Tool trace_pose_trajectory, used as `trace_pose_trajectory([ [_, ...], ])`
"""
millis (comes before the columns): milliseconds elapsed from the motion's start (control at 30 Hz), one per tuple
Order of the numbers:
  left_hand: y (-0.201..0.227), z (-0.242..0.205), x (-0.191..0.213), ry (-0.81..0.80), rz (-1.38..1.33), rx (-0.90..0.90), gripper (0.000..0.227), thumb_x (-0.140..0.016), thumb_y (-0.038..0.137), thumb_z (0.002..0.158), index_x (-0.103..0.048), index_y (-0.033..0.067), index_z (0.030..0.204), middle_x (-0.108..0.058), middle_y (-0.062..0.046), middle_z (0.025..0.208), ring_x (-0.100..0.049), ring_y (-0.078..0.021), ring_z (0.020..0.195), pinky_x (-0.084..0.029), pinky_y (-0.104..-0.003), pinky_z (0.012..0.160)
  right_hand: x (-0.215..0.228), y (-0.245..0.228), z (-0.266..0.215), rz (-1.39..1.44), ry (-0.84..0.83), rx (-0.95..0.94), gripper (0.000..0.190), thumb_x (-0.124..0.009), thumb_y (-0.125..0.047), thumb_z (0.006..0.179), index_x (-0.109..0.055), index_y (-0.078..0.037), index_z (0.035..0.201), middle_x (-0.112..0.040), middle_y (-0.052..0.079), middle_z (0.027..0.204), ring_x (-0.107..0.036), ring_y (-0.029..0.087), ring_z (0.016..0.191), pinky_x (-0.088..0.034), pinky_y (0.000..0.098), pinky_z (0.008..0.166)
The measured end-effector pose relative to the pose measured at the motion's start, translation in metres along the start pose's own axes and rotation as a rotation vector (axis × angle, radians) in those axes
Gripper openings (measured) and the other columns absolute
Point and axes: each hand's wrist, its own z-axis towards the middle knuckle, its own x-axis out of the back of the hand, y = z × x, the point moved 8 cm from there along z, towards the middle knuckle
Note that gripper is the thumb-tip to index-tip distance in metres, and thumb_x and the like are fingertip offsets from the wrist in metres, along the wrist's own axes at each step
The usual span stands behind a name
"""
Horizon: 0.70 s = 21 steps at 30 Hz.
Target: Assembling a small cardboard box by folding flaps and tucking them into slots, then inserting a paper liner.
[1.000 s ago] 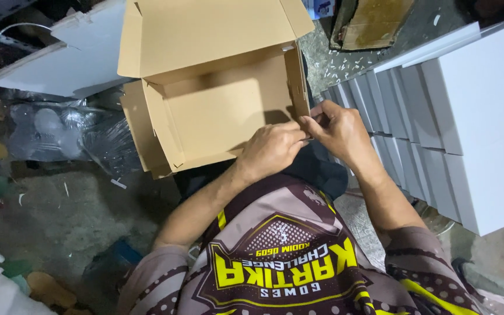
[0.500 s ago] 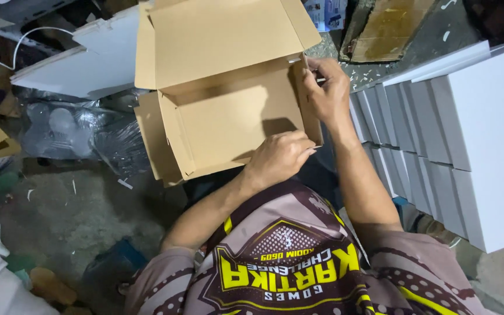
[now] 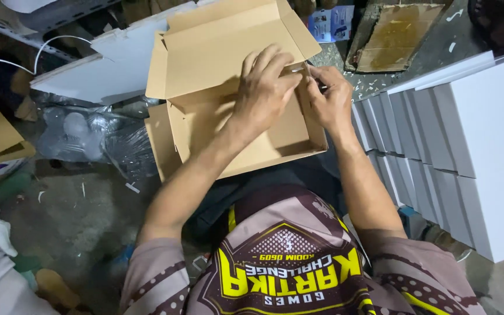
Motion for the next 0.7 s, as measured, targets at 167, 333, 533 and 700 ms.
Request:
trace_pose_trajectory([
  [167,-0.022,-0.002,-0.053,0.0,0.102,-0.013,0.031,-0.093,0.013,0.076,-0.073,0.0131,0.099,-0.059,-0.01,0.122,-0.054,-0.0342,0.122,-0.045,-0.051,0.1,0.0,-0.001,0.0,0.004,0.026,-0.002,0.027,-0.061,-0.009,0.098,-0.076,-0.003,0.12,-0.074,0.016,0.11,-0.069,0.028,0.1,-0.053,0.0389,0.084],
  [333,-0.019,-0.003,-0.061,0.09,0.15,-0.004,0.027,-0.081,0.012,0.082,-0.064,0.0153,0.103,-0.061,-0.006,0.109,-0.061,-0.0282,0.105,-0.047,-0.042,0.092,0.001,-0.004,-0.002,0.012,0.034,-0.005,0.027,-0.062,-0.01,0.099,-0.075,-0.004,0.121,-0.074,0.016,0.111,-0.069,0.028,0.102,-0.053,0.0376,0.088],
  [533,-0.032,-0.008,-0.075,0.061,0.174,0.088,0.033,-0.085,0.016,0.083,-0.067,0.0158,0.111,-0.064,-0.004,0.11,-0.063,-0.0254,0.105,-0.038,-0.053,0.109,0.002,-0.007,0.0,0.017,0.033,-0.024,0.026,-0.062,-0.006,0.098,-0.076,-0.001,0.12,-0.075,0.017,0.112,-0.07,0.027,0.102,-0.055,0.0373,0.088],
  [700,-0.029,-0.006,-0.066,0.122,0.171,0.065,0.011,-0.075,0.01,0.09,-0.071,0.0149,0.1,-0.066,-0.002,0.1,-0.062,-0.0255,0.101,-0.03,-0.06,0.113,0.002,-0.011,-0.001,0.008,0.039,-0.004,0.025,-0.062,-0.006,0.098,-0.076,0.001,0.119,-0.074,0.018,0.111,-0.071,0.028,0.099,-0.056,0.0388,0.085],
])
